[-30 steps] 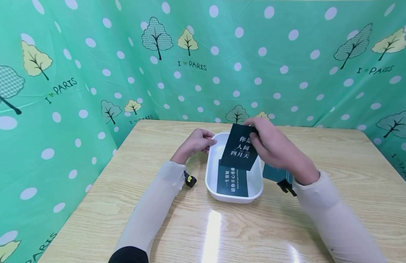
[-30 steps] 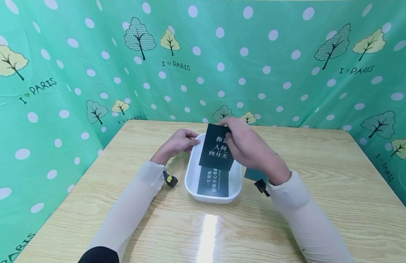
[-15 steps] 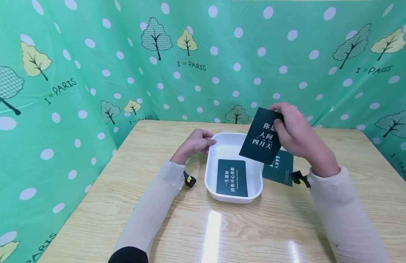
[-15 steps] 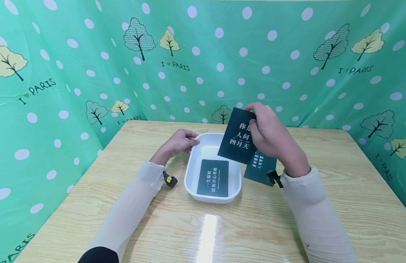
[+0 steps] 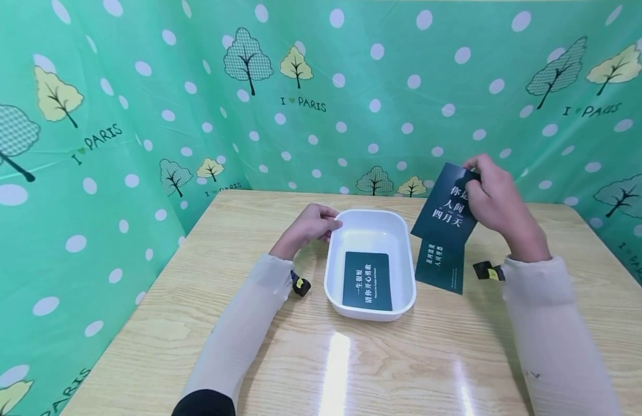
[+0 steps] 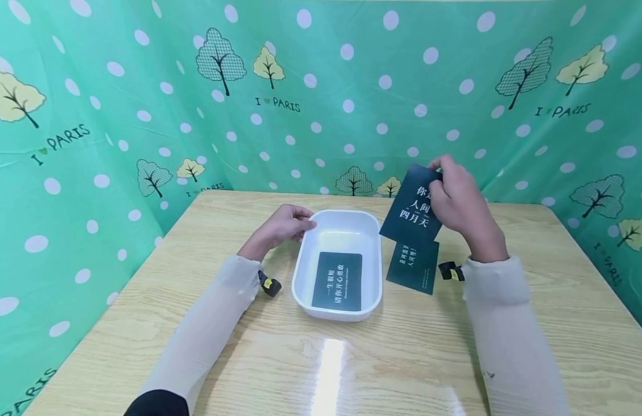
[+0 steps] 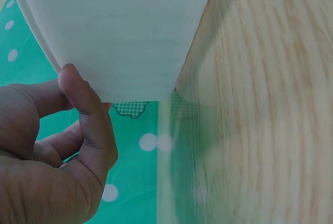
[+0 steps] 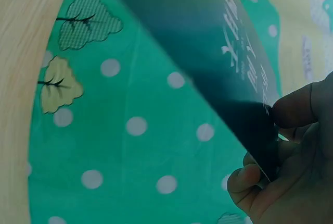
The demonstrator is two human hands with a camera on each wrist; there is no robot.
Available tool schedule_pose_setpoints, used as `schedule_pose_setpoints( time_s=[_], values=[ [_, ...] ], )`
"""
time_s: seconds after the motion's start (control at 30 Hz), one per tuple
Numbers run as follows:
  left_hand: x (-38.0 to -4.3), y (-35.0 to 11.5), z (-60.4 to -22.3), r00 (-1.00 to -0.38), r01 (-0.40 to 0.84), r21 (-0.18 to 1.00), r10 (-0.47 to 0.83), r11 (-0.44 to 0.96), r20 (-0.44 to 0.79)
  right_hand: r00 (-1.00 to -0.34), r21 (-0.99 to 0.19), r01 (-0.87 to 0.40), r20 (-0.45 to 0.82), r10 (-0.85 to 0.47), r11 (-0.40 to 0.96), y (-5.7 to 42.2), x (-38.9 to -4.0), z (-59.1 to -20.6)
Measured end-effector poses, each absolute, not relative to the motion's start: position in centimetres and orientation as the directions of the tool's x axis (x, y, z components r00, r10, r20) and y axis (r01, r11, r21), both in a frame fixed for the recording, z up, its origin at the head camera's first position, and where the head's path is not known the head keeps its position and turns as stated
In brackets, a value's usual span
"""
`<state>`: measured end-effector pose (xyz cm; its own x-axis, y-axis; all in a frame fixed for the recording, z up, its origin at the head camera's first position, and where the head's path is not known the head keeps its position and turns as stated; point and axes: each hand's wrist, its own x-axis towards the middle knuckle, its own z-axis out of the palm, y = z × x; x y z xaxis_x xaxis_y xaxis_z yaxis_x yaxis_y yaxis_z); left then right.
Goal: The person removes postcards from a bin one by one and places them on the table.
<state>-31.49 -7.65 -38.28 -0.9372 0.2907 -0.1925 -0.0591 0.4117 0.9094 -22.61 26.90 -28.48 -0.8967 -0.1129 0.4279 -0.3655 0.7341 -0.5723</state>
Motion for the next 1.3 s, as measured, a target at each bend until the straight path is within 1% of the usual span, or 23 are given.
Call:
schedule_pose_setpoints(
  time_s=[0.23, 0.37, 0.57, 0.8, 1.0, 1.13, 1.3],
  values=[
    [-31.4, -7.6, -38.3, -0.939, -0.060, 0.909, 0.285, 0.413, -0.191, -0.947, -0.621, -0.269, 0.308, -0.086, 0.736, 28.9, -24.4, -30.8],
    [-31.4, -7.5, -38.3, -0.939, -0.055, 0.909, 0.288, 0.412, -0.188, -0.967, -0.610, -0.232, 0.226, -0.115, 0.757, 29.8, -25.5, -32.4],
    [-31.6, -7.6, -38.4, -0.935, -0.045, 0.911, 0.303, 0.409, -0.182, -0.981, -0.587, -0.195, 0.118, -0.155, 0.786, 30.2, -26.6, -34.4],
    [-31.6, -7.7, -38.6, -0.938, -0.053, 0.913, 0.295, 0.405, -0.185, -0.975, -0.561, -0.205, 0.043, -0.220, 0.802, 29.8, -27.3, -35.9],
    [-31.5, -7.8, -38.5, -0.936, -0.059, 0.916, 0.296, 0.397, -0.189, -0.954, -0.497, -0.243, -0.035, -0.299, 0.833, 29.5, -27.6, -36.9],
    [-31.5, -7.8, -38.5, -0.935, -0.061, 0.915, 0.298, 0.398, -0.191, -0.948, -0.456, -0.255, -0.055, -0.313, 0.852, 29.5, -27.7, -37.4],
    [-31.6, -7.7, -38.5, -0.935, -0.061, 0.916, 0.299, 0.397, -0.192, -0.946, -0.434, -0.252, -0.079, -0.315, 0.865, 29.4, -27.7, -37.6]
  ],
)
